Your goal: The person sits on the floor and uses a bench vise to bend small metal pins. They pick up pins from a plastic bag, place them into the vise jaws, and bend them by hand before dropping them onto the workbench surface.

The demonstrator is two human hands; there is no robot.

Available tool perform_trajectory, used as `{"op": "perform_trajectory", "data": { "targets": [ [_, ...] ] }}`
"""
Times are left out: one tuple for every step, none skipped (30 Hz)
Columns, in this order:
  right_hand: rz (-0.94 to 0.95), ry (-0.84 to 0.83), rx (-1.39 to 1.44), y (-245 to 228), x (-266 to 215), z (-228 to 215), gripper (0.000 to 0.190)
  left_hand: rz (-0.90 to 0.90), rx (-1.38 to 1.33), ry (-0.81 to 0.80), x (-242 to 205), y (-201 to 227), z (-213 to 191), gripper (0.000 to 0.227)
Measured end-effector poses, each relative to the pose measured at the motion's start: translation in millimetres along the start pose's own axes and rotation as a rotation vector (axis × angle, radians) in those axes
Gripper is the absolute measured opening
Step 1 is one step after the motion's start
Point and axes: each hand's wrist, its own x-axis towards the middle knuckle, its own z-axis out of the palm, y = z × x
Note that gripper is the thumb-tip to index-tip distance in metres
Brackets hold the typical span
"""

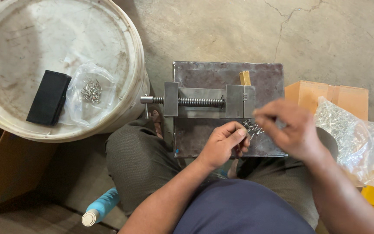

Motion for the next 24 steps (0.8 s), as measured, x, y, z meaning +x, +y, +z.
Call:
{"op": "perform_trajectory", "data": {
  "targets": [
    [0.030, -0.061, 0.076, -0.1, -6.9, 2.3, 0.017, 0.011, -0.040, -0.026, -0.4, 0.0, -1.3, 0.022],
    [0.060, -0.121, 0.152, 0.6, -13.1, 5.2, 0.018, 0.021, -0.080, -0.052, -0.6, 0.0, -2.3, 0.022],
    [0.092, -0.179, 0.226, 2.2, -18.8, 7.4, 0.019, 0.031, -0.120, -0.081, -0.5, -0.3, -2.2, 0.023],
    [0.103, -0.159, 0.248, 4.4, -23.4, 10.3, 0.017, 0.018, -0.140, -0.090, -1.1, -0.6, -1.7, 0.022],
    [0.113, -0.139, 0.270, 6.7, -26.9, 13.8, 0.016, 0.006, -0.160, -0.100, -1.4, -0.7, -1.1, 0.022],
    [0.123, -0.120, 0.291, 8.8, -29.8, 16.7, 0.014, -0.005, -0.179, -0.109, -1.6, -0.8, 0.0, 0.022],
    [0.131, -0.108, 0.329, 10.9, -30.8, 18.9, 0.013, 0.003, -0.173, -0.105, -1.9, -0.4, 0.6, 0.023],
    [0.140, -0.096, 0.368, 12.3, -31.3, 20.5, 0.012, 0.011, -0.167, -0.100, -2.3, 0.3, 1.0, 0.024],
    [0.147, -0.085, 0.406, 13.3, -30.7, 21.6, 0.011, 0.021, -0.161, -0.094, -2.7, 0.9, 1.2, 0.026],
    [0.171, -0.032, 0.380, 14.1, -28.5, 22.7, 0.011, 0.028, -0.102, -0.073, -3.1, 1.4, 1.3, 0.026],
    [0.195, 0.021, 0.355, 14.7, -24.7, 23.7, 0.012, 0.035, -0.043, -0.052, -3.7, 2.0, 1.0, 0.026],
    [0.219, 0.075, 0.330, 15.3, -19.7, 23.8, 0.012, 0.041, 0.017, -0.030, -4.1, 2.3, 0.6, 0.026],
    [0.167, 0.116, 0.225, 17.4, -12.8, 22.4, 0.012, 0.039, 0.030, -0.019, -3.8, 1.8, 1.4, 0.025],
    [0.114, 0.157, 0.121, 21.0, -2.4, 20.8, 0.011, 0.036, 0.044, -0.008, -3.3, 1.1, 2.3, 0.024],
    [0.059, 0.198, 0.014, 23.6, 8.0, 18.5, 0.011, 0.037, 0.058, 0.002, -1.4, 1.2, 3.0, 0.024],
    [0.037, 0.183, -0.011, 24.1, 15.5, 16.5, 0.011, 0.036, 0.050, -0.002, 0.0, 1.3, 3.6, 0.023],
    [0.013, 0.164, -0.033, 23.9, 22.4, 15.6, 0.010, 0.035, 0.040, 0.000, 0.1, 1.1, 3.9, 0.023],
    [-0.011, 0.145, -0.055, 22.9, 27.5, 14.9, 0.010, 0.035, 0.031, 0.001, 0.3, 1.1, 3.7, 0.023],
    [-0.011, 0.133, -0.068, 21.4, 30.9, 14.4, 0.010, 0.037, 0.025, 0.006, 0.5, 0.8, 3.4, 0.024],
    [-0.012, 0.121, -0.081, 19.9, 33.8, 14.5, 0.011, 0.040, 0.020, 0.010, 0.8, 0.5, 2.8, 0.025],
    [-0.010, 0.108, -0.094, 18.7, 35.7, 15.0, 0.011, 0.041, 0.014, 0.015, 0.9, 0.0, 2.5, 0.026],
    [-0.017, 0.106, -0.096, 17.9, 37.4, 15.2, 0.011, 0.039, 0.024, 0.017, 1.4, -0.5, 2.3, 0.026],
    [-0.021, 0.106, -0.099, 17.4, 38.3, 14.9, 0.010, 0.034, 0.035, 0.018, 1.8, -0.9, 2.1, 0.027],
    [-0.026, 0.105, -0.102, 17.1, 39.2, 14.7, 0.010, 0.029, 0.046, 0.018, 2.1, -1.2, 2.4, 0.027]
  ]
}}
